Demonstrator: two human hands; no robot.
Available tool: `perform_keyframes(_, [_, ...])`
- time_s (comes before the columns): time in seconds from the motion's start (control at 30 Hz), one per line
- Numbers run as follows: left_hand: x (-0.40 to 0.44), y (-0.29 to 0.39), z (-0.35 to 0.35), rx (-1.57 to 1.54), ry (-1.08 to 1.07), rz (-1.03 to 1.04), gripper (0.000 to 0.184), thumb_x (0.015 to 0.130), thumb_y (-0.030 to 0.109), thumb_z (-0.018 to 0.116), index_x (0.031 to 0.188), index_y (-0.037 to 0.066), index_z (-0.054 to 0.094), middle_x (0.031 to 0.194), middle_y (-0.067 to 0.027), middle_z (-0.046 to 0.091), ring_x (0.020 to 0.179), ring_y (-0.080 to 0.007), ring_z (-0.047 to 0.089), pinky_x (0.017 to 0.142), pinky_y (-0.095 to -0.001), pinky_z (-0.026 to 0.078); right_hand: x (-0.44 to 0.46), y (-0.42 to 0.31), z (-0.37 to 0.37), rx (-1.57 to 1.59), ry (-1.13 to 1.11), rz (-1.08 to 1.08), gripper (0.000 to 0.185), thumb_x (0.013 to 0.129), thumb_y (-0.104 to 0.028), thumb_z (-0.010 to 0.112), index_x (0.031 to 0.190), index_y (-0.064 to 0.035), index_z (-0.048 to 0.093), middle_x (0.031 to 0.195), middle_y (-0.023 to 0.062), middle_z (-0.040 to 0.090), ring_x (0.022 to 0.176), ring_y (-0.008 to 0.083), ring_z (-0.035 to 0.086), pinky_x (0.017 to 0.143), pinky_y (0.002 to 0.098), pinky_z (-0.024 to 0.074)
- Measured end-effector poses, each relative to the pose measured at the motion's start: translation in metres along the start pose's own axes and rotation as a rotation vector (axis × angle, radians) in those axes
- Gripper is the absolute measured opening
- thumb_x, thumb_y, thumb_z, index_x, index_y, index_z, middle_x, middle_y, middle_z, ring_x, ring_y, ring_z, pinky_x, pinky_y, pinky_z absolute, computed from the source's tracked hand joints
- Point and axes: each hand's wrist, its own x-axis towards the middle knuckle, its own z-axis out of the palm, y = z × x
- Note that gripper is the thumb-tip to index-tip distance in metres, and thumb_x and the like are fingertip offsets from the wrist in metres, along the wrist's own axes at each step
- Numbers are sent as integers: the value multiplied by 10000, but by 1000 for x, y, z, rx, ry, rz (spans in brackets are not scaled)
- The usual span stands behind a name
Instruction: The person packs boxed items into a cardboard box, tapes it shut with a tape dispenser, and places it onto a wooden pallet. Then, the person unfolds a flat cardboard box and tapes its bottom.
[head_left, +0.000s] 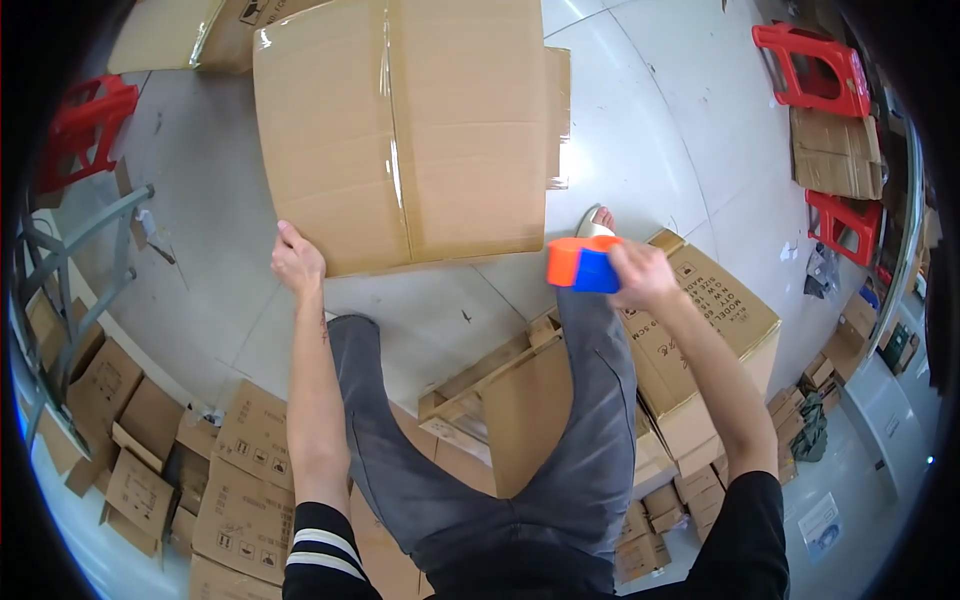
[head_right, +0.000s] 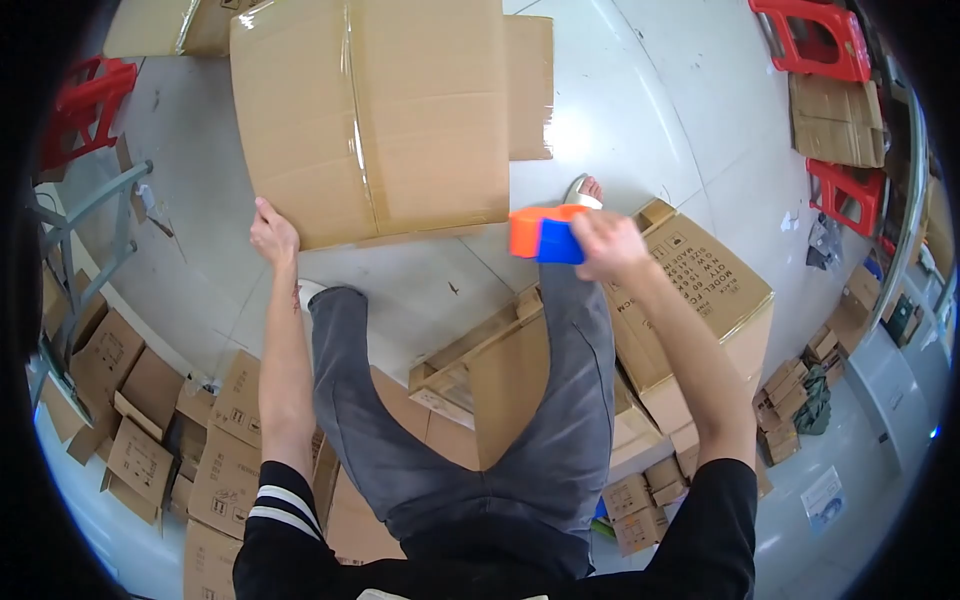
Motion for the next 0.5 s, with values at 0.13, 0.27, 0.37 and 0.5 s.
perform_keyframes(0.13, [1, -5, -3, -28, 27, 17, 596, 986, 478, 345, 956, 2, 702, 886, -235, 690, 871, -447, 642, 787, -505, 482, -31, 57, 5, -101, -78, 60, 418, 594, -83, 673, 988, -19, 549, 835, 126, 597, 701, 298, 647, 610, 389, 549])
perform_keyframes(0.27, [2, 0, -5, 42, -15, -20, 567, 991, 454, 341, 1096, -3, 659, 982, -255, 680, 950, -446, 630, 841, -492, 475, 32, 22, 35, -336, -305, 205, 401, 648, -83, 683, 1019, 8, 560, 850, 144, 631, 763, 287, 680, 669, 364, 566])
perform_keyframes(0.37, [5, 7, 1, 146, 24, 41, 495, 986, 367, 382, 1259, -6, 557, 1176, -264, 620, 1131, -441, 556, 983, -512, 403, 66, 7, 58, -523, -426, 287, 373, 665, -98, 705, 1007, -5, 590, 850, 145, 661, 799, 274, 693, 740, 369, 559])
perform_keyframes(0.5, [-46, 89, -21, 450, 190, 929, 430, 887, 204, 532, 1252, -24, 531, 1332, -196, 524, 1332, -385, 394, 1125, -596, 188, 57, 15, 60, -414, -580, 491, 441, 648, -87, 725, 1042, 59, 588, 1033, 190, 634, 869, 234, 675, 693, 304, 572])
